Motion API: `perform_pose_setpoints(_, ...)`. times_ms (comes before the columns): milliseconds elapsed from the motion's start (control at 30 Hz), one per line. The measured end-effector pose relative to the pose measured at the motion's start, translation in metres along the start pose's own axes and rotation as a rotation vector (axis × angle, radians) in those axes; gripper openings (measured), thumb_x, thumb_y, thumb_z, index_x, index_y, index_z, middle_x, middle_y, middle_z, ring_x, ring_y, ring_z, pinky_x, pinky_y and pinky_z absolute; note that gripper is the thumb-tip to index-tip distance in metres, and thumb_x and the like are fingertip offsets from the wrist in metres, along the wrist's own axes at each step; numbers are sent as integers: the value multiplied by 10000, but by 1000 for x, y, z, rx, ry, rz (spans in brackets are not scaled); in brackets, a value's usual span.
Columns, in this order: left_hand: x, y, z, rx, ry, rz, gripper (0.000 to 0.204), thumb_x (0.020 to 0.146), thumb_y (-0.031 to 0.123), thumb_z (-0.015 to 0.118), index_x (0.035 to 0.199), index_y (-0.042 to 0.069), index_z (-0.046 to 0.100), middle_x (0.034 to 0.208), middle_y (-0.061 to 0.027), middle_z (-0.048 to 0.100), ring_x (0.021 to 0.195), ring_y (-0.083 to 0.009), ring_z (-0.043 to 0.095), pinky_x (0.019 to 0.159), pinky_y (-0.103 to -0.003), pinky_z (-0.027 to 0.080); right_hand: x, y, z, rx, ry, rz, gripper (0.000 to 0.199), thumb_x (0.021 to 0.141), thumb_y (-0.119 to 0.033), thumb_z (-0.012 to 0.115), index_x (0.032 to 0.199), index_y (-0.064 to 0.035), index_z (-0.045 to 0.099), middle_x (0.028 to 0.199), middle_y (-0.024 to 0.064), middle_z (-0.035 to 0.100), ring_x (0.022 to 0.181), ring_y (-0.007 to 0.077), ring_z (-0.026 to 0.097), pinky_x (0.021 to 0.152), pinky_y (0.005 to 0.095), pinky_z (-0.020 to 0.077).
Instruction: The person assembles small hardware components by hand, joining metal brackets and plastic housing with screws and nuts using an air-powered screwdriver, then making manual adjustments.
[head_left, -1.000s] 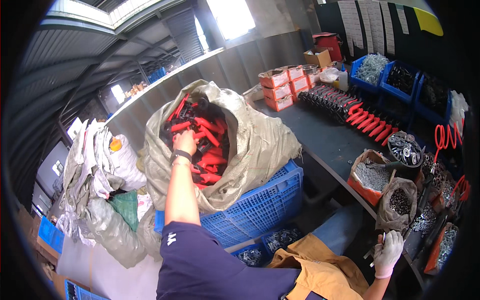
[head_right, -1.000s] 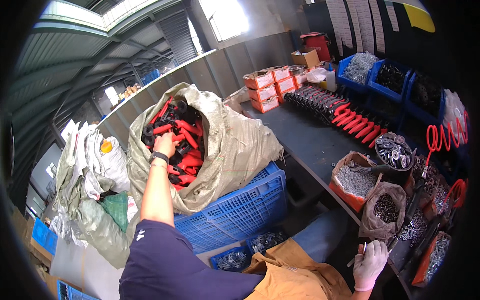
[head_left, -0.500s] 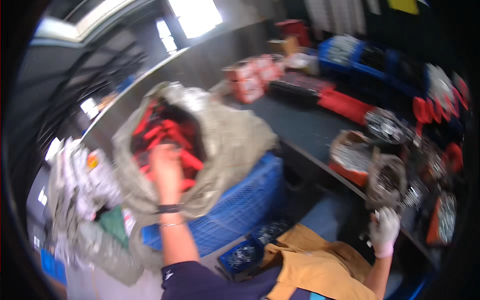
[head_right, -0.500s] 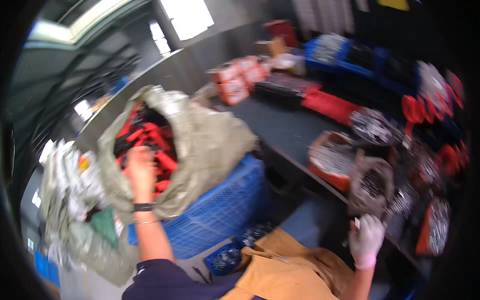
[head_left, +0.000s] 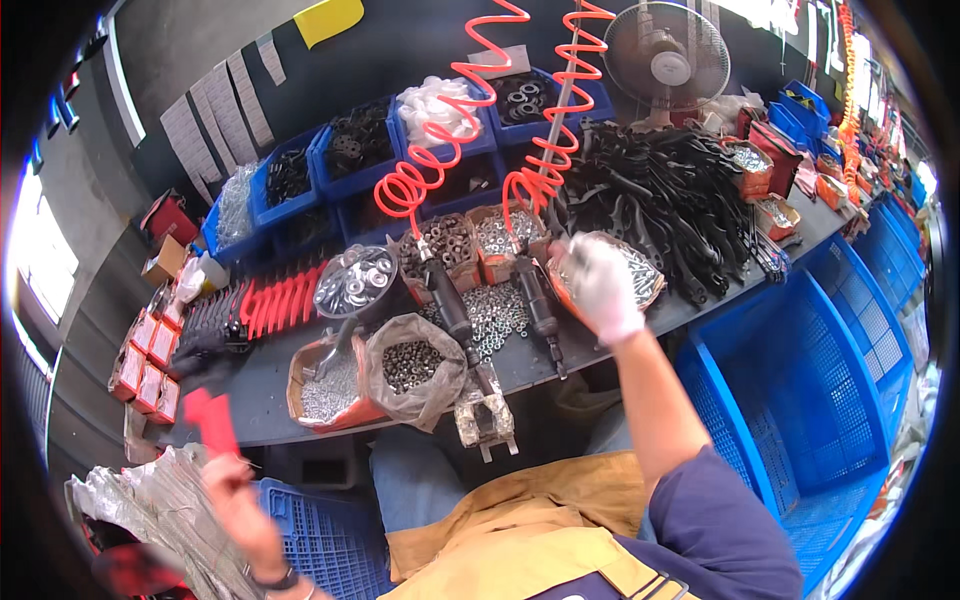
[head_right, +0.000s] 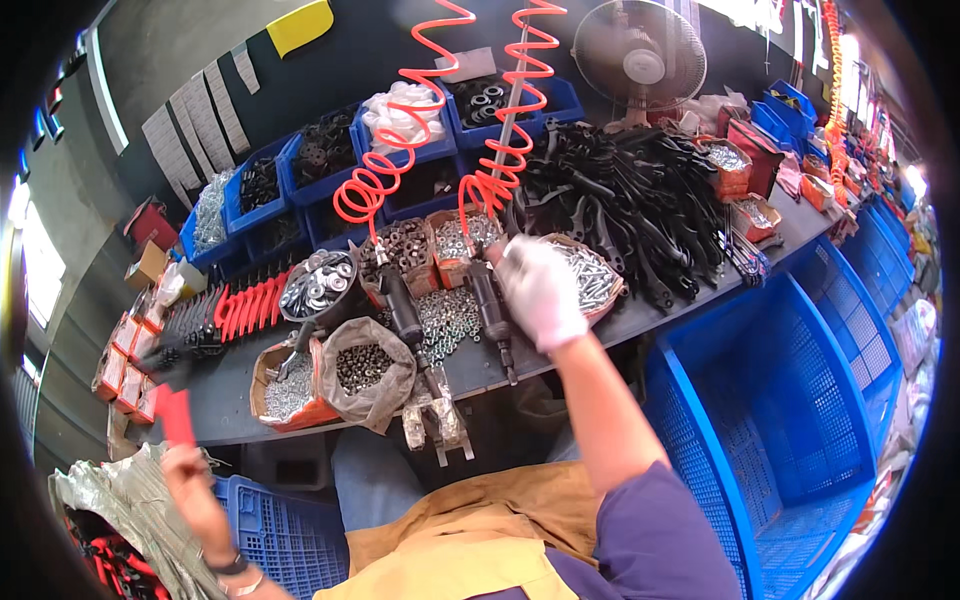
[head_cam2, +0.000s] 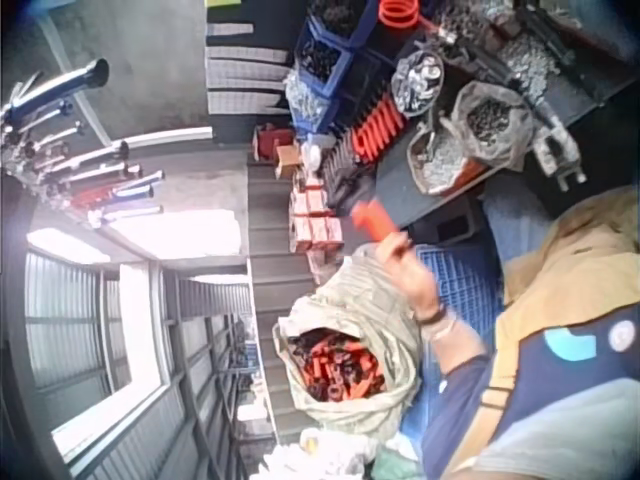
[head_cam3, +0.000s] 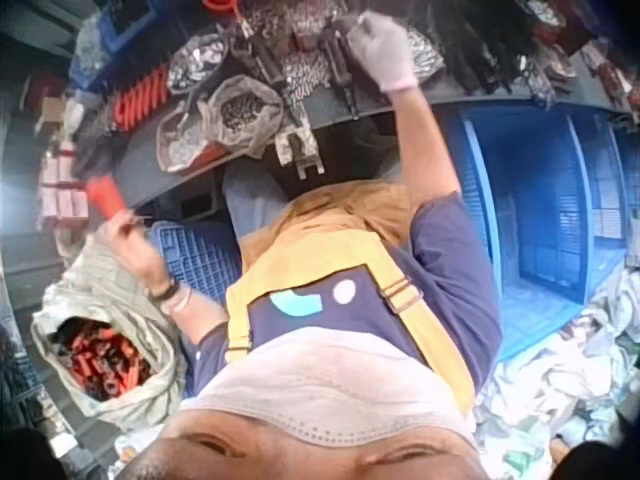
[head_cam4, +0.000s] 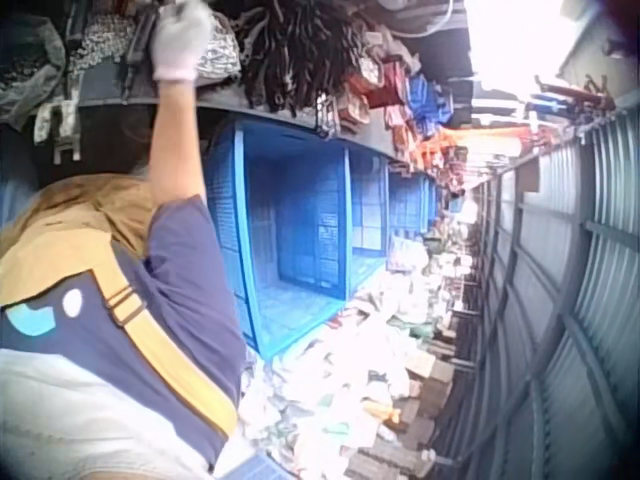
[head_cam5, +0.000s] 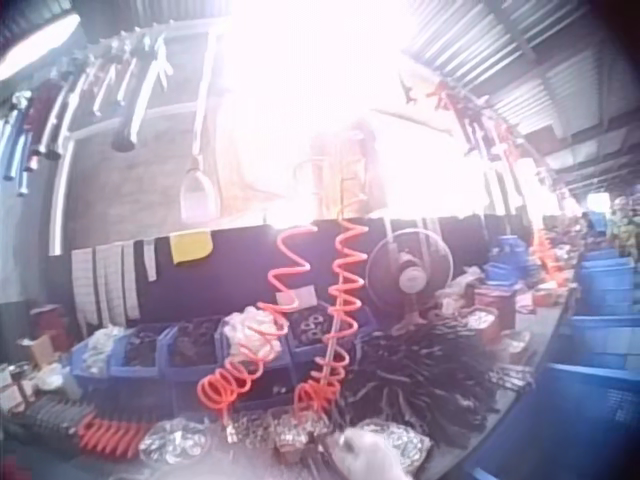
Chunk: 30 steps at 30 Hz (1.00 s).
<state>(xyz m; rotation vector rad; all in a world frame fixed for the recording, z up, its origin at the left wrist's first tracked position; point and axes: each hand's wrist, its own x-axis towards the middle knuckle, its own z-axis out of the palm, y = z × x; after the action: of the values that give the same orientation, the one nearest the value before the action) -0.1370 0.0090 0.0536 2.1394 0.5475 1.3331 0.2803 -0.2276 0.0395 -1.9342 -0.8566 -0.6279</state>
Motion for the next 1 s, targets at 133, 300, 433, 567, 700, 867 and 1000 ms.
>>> perform_pose_setpoints(133, 32, -44, 81, 99, -290, 79, 256, 773, -129, 393, 961, 13, 494, 1022, -125, 484, 987, -264, 492, 916, -322, 390, 72, 100, 14, -342, -188, 200, 343, 834, -365, 613, 882, -32, 679, 889, 212, 662, 892, 380, 630, 796, 453, 500)
perform_pose_setpoints(300, 35, -69, 92, 201, -308, 45, 454, 785, -96, 399, 1210, 37, 487, 1281, -174, 451, 1195, -357, 439, 1026, -408, 338, 101, 88, 60, -487, -557, 453, 409, 791, -355, 619, 1022, -25, 693, 1055, 226, 653, 1018, 350, 628, 886, 418, 493)
perform_pose_setpoints(433, 30, -38, 100, 560, -263, 77, 405, 804, -48, 470, 1193, 38, 543, 1317, -188, 448, 1187, -390, 444, 1013, -440, 342, 113, 109, 52, -347, -605, 543, 424, 734, -267, 603, 1025, 34, 670, 1072, 266, 631, 1042, 374, 613, 894, 402, 485)
perform_pose_setpoints(567, 25, -16, 130, -13, -182, 23, 184, 866, 8, 553, 1044, 6, 599, 1100, -174, 575, 977, -300, 575, 864, -370, 462, 102, 116, -7, -125, -338, 622, 351, 758, -263, 619, 906, 51, 676, 882, 247, 665, 860, 372, 652, 783, 405, 499)
perform_pose_setpoints(700, 15, -2, 154, -960, -629, -632, 421, 1002, 333, 388, 1257, 10, 479, 955, -223, 649, 690, -288, 671, 585, -296, 549, 41, 70, -1, 132, 91, 445, 218, 818, -242, 643, 793, -25, 651, 693, 163, 636, 699, 273, 644, 643, 384, 480)
perform_pose_setpoints(867, 32, 4, 195, -1487, -822, -1048, 724, 932, 631, 291, 1467, 149, 219, 1186, -241, 578, 949, -371, 652, 759, -522, 567, -57, -82, 57, -2, -385, -620, 197, 730, -175, 642, 910, -113, 591, 740, 56, 586, 606, 232, 618, 518, 359, 491)
perform_pose_setpoints(1000, 35, -33, 167, -1082, -325, -783, 472, 939, 86, 553, 1367, 182, 378, 1026, -50, 589, 704, -137, 583, 530, -298, 515, -54, -103, 89, 213, -313, -364, 161, 802, -159, 565, 942, -90, 606, 896, 68, 588, 645, 243, 634, 551, 371, 508)
